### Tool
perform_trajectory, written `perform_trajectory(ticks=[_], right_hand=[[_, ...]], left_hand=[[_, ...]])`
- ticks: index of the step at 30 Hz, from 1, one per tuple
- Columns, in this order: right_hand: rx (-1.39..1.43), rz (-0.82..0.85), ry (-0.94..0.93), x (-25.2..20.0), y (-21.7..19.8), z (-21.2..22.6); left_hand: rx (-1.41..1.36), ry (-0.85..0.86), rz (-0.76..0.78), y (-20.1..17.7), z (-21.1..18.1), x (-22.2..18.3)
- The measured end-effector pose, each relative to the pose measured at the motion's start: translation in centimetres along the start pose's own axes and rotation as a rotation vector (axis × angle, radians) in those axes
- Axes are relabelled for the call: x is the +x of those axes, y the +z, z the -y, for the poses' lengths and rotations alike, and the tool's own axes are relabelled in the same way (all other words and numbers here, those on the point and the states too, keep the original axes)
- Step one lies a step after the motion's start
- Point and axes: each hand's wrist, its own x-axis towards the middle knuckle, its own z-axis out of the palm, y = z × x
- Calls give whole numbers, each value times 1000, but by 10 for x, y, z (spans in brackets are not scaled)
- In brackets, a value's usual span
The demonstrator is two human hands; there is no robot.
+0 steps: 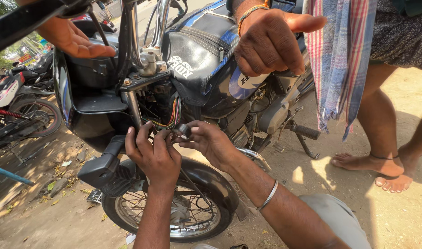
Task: The person strips wire insulation using shears and joins several wires together while working on the front of a motorcycle.
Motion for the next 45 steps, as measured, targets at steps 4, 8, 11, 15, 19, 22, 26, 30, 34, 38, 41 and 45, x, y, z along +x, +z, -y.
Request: perform_trajectory(ticks=[4, 8, 11, 15, 19, 22, 26, 30, 34, 38, 41, 45], right_hand=[[-241, -111, -72, 13, 16, -2], [-313, -323, -150, 40, 31, -27], [-412, -332, -140, 34, 32, -41], [-409, -322, -169, 16, 14, -45], [-513, -284, -261, -4, -6, -36], [-502, -263, -290, -4, -11, -29], [-631, -254, -212, 1, -5, -30], [-1074, -339, -310, 7, -1, -26], [-1063, -373, -328, 8, 11, -23], [-1210, 66, -739, -19, 28, -4], [-1183, 895, -728, -87, 61, -16], [-1198, 700, -563, -83, 41, -11]], left_hand=[[-41, 23, -28, 5, 4, -3], [-13, 2, 17, 5, 6, -3], [21, -50, 67, 3, 9, -2], [-47, -78, 106, 0, 5, 1], [-445, -258, 226, 1, -11, 9], [-533, -326, 410, 4, -9, 22], [-586, -543, 581, 9, 2, 42], [-529, -586, 473, 8, -8, 37], [-627, -666, 369, 16, -9, 30], [-690, -852, 399, 31, -3, 26], [-571, -771, 344, 32, 0, 26], [-661, -589, 420, 23, -4, 23]])
